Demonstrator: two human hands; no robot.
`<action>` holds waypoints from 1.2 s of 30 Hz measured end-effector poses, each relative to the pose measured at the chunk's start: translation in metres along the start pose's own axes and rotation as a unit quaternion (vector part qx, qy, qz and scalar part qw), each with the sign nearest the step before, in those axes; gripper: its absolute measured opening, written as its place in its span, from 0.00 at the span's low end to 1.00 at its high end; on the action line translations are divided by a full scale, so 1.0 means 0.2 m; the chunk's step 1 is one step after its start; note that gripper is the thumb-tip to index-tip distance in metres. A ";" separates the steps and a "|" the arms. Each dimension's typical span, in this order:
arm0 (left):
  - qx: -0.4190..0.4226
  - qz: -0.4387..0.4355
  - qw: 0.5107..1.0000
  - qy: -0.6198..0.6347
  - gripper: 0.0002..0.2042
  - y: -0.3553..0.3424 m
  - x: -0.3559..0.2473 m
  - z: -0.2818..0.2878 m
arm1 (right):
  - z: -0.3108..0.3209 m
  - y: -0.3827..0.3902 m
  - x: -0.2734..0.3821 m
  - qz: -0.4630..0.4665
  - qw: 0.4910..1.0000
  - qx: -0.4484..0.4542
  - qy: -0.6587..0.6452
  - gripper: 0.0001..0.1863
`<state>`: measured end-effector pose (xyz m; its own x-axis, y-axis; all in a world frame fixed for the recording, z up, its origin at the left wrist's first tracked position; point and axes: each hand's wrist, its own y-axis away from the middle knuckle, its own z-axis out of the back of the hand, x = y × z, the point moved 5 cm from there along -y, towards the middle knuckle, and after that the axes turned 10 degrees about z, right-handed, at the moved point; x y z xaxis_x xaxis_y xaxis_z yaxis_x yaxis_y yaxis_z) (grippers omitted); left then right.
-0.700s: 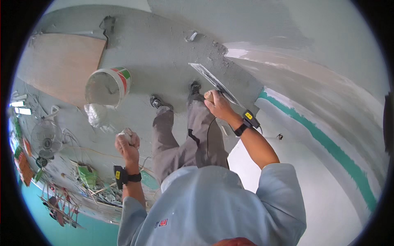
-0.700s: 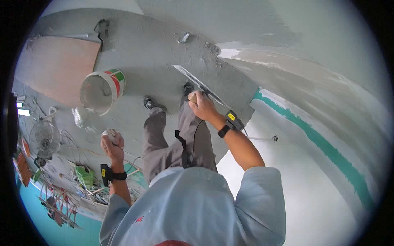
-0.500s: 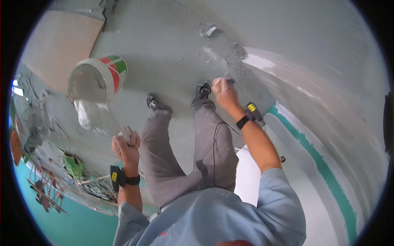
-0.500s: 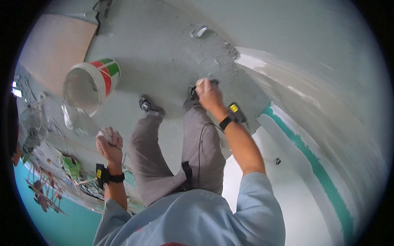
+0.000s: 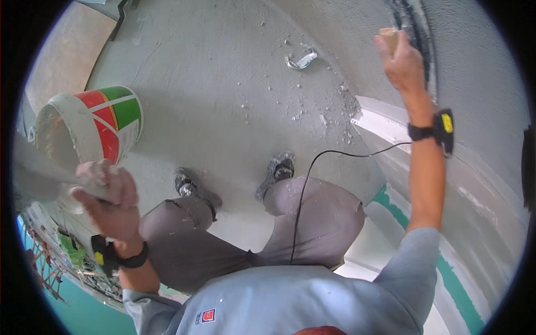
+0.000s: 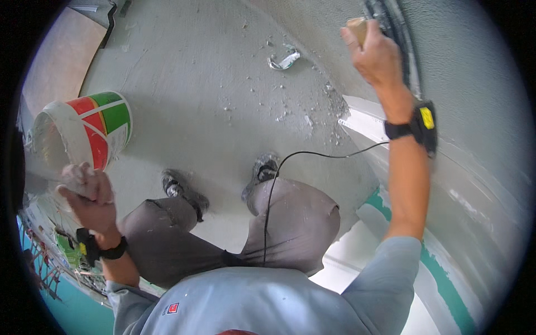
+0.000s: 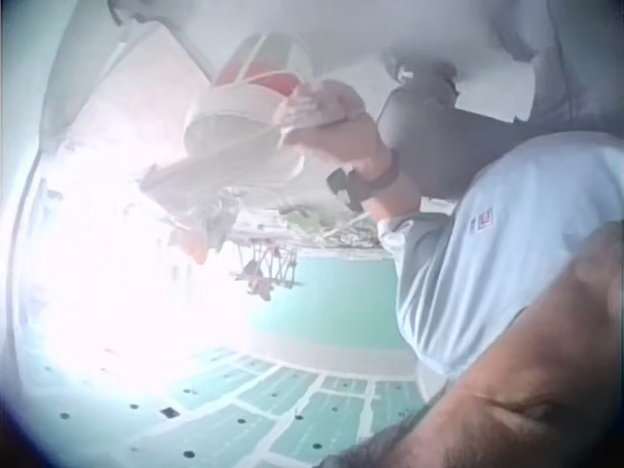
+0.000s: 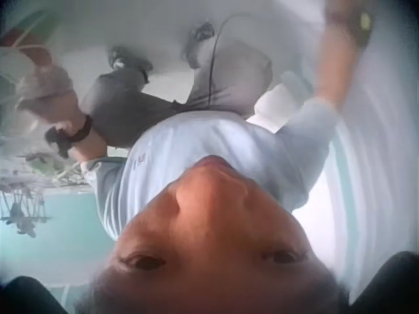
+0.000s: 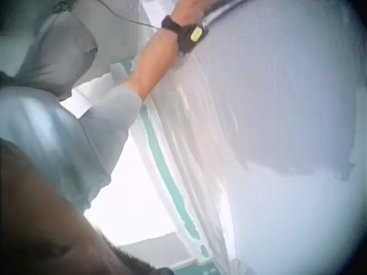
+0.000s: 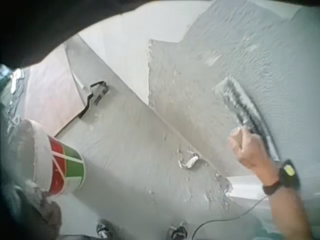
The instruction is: Apply plaster to the wall using a trowel and a putty knife.
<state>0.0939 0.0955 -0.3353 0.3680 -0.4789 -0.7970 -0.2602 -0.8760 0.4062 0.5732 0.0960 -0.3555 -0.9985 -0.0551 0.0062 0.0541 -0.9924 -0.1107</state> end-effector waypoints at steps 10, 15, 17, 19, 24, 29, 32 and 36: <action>-0.058 -0.157 0.980 -0.111 0.20 0.00 -0.12 0.07 | -1.29 0.29 -0.01 -0.030 0.987 0.159 0.014 0.22; 0.098 -0.131 0.980 -0.115 0.20 0.07 -0.25 -0.02 | -0.82 0.02 0.05 -0.050 0.997 0.008 -0.052 0.20; -0.030 -0.116 0.989 -0.092 0.19 -0.02 -0.14 -0.02 | -1.06 0.14 -0.05 -0.052 0.997 0.055 -0.024 0.19; -0.171 -0.112 0.976 -0.080 0.19 -0.04 -0.12 0.04 | -1.39 0.22 -0.14 -0.021 0.990 0.140 0.007 0.19; 0.081 -0.118 0.984 -0.110 0.18 0.03 -0.24 -0.04 | -1.06 0.01 0.08 -0.051 0.996 0.066 -0.027 0.20; 0.040 -0.129 0.984 -0.119 0.19 -0.04 -0.17 -0.01 | -1.10 -0.19 0.07 -0.044 0.999 0.009 -0.004 0.21; -0.101 -0.127 0.985 -0.056 0.18 -0.12 -0.16 0.05 | -1.42 -0.20 0.09 -0.003 0.990 0.141 -0.001 0.23; -0.082 -0.138 0.986 -0.049 0.18 0.00 -0.22 0.01 | -0.84 -0.47 0.26 0.019 0.997 -0.065 0.032 0.21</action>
<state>0.0752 0.1166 -0.3011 0.3153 -0.2194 -0.9233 -0.0105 -0.9737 0.2277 0.5137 0.2040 -0.5122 -0.9946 -0.0818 -0.0640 0.0948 -0.9669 -0.2370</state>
